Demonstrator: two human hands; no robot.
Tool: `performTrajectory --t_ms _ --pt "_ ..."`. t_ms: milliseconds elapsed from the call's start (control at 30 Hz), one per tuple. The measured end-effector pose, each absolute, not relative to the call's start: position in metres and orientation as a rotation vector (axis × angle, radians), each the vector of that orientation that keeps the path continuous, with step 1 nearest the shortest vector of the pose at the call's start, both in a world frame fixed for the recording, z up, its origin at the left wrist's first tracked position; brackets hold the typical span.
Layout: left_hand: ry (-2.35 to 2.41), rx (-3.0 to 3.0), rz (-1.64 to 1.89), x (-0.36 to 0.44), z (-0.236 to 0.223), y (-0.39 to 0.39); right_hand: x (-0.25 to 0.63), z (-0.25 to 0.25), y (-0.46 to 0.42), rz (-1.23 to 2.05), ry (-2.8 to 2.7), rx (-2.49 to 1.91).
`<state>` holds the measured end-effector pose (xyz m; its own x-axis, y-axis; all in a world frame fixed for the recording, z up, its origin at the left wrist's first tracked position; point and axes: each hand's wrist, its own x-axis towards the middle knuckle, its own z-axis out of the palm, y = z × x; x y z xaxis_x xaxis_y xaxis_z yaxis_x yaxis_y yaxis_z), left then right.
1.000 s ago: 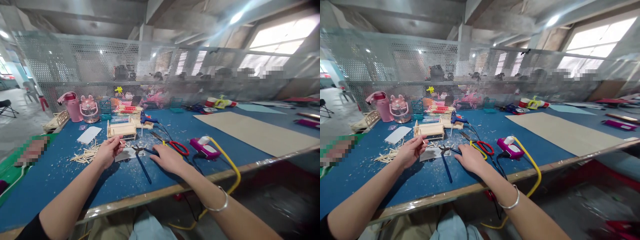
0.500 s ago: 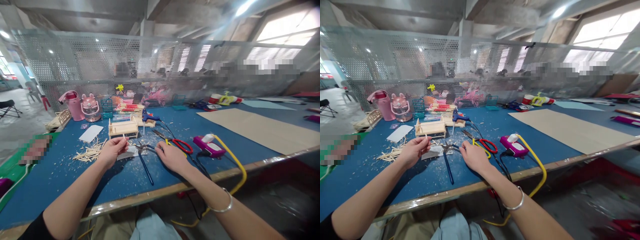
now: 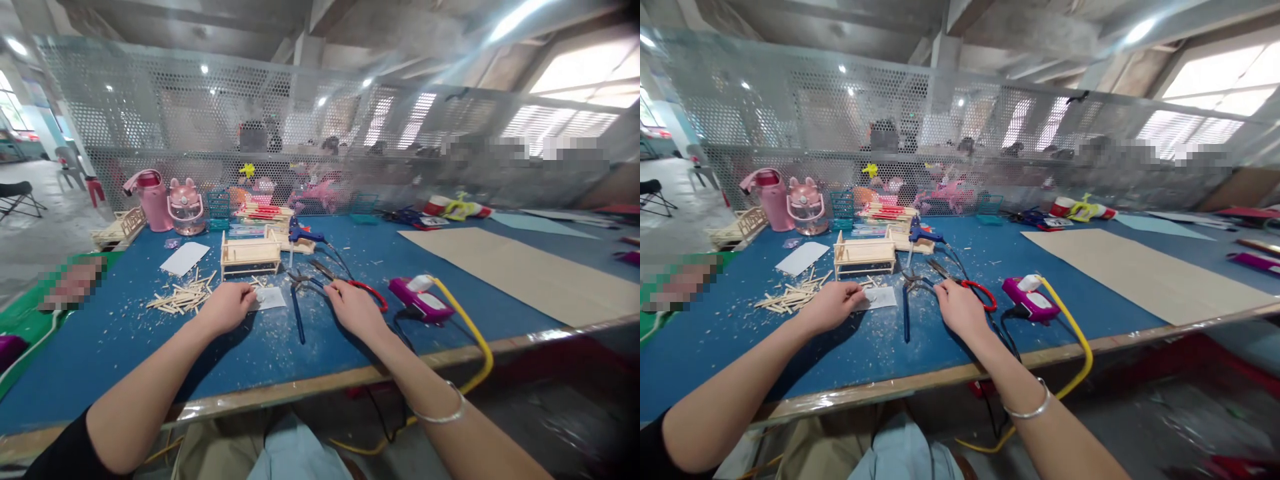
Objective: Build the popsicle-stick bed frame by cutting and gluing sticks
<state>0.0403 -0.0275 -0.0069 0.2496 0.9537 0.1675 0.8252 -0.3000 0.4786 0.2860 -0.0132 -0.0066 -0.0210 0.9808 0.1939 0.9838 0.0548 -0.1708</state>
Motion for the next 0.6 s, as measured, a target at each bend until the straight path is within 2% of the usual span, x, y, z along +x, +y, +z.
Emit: performTrajectory --t_ms 67,267,367,467,600 --pt "1.593 2.145 0.747 0.041 -0.007 -0.027 0.278 -0.008 -0.013 -0.009 -2.101 -2.01" --pt "1.181 1.635 1.059 0.048 -0.009 -0.024 0.278 -0.001 -0.004 -0.387 -2.158 -1.98" --pt "1.055 1.464 1.113 0.05 -0.008 -0.025 0.297 0.004 0.006 -0.185 -2.158 -2.257" --pt "0.972 1.366 1.139 0.05 -0.006 -0.026 0.315 0.007 0.014 0.028 -2.338 -2.206" --pt "0.96 1.361 1.177 0.05 -0.004 -0.027 0.328 0.01 0.017 0.034 -2.385 -2.206"
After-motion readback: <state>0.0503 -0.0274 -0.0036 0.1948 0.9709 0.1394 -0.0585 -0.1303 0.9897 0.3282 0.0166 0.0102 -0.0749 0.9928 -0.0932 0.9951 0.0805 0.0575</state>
